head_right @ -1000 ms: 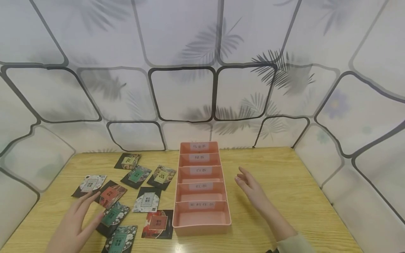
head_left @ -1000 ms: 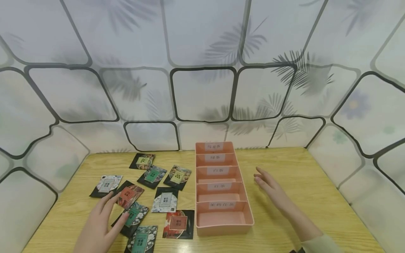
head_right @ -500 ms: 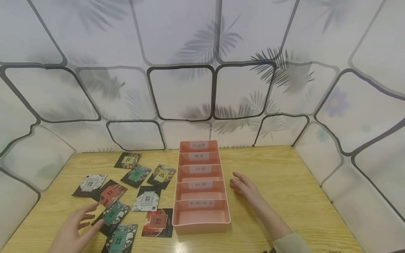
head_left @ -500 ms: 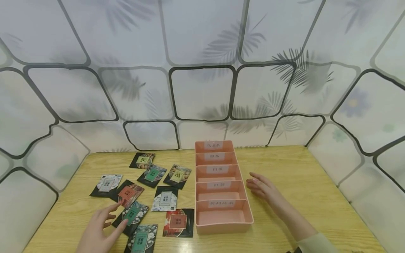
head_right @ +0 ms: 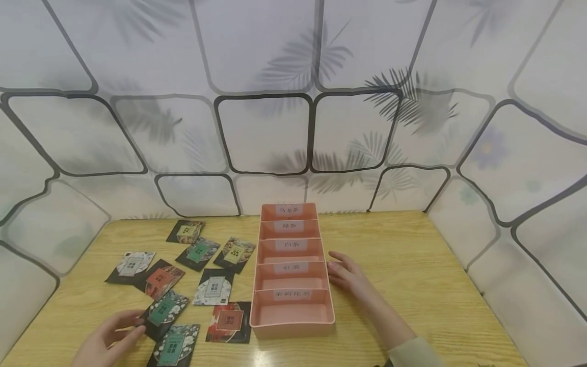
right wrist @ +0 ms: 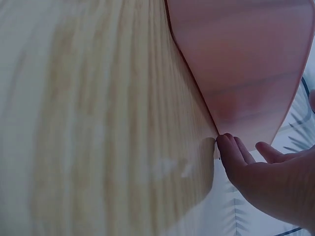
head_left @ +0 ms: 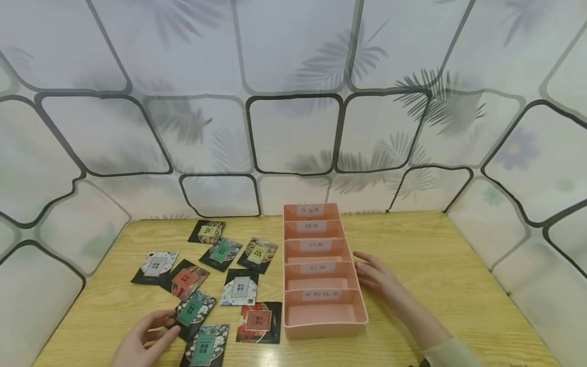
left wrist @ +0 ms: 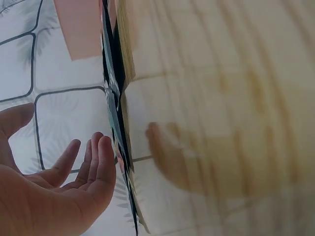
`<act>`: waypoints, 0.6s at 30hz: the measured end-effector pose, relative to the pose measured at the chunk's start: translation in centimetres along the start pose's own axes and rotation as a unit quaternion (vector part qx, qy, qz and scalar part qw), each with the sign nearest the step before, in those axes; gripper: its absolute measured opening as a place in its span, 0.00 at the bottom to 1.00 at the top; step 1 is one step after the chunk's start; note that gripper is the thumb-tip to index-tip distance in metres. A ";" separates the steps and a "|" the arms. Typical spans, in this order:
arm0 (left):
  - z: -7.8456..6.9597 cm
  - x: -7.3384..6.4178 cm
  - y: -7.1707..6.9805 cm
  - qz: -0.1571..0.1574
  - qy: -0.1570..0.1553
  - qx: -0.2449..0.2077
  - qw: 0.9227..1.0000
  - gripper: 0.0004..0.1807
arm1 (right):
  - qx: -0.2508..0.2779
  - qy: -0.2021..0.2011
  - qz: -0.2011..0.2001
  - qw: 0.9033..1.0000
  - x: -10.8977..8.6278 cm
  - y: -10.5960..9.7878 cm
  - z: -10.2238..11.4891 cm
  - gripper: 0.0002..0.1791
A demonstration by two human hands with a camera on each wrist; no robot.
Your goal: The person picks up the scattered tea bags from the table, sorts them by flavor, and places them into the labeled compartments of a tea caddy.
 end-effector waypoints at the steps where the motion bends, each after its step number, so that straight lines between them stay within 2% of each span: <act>1: 0.2 0.0 0.1 0.002 -0.004 -0.008 1.000 0.36 | 0.006 0.001 0.001 1.000 0.0 0.1 0.0 0.37; 7: 1.1 -0.1 0.9 0.021 -0.033 -0.055 0.998 0.35 | 0.014 0.003 0.025 1.000 0.1 0.5 -0.4 0.41; 12: 1.6 -0.2 1.4 0.035 -0.046 -0.049 0.997 0.35 | 0.017 0.004 0.025 1.000 0.1 0.6 -0.5 0.45; 18: 2.1 0.0 1.8 0.046 -0.059 -0.035 0.997 0.33 | 0.047 0.010 0.017 0.999 0.2 0.8 -0.8 0.44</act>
Point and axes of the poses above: each hand's wrist, its own x-axis towards the middle knuckle, its own y-axis out of the palm, z = x × y, the point moved 6 cm from there along x, towards the middle knuckle, and after that the axes turned 9 degrees about x, right-handed, at the moved point
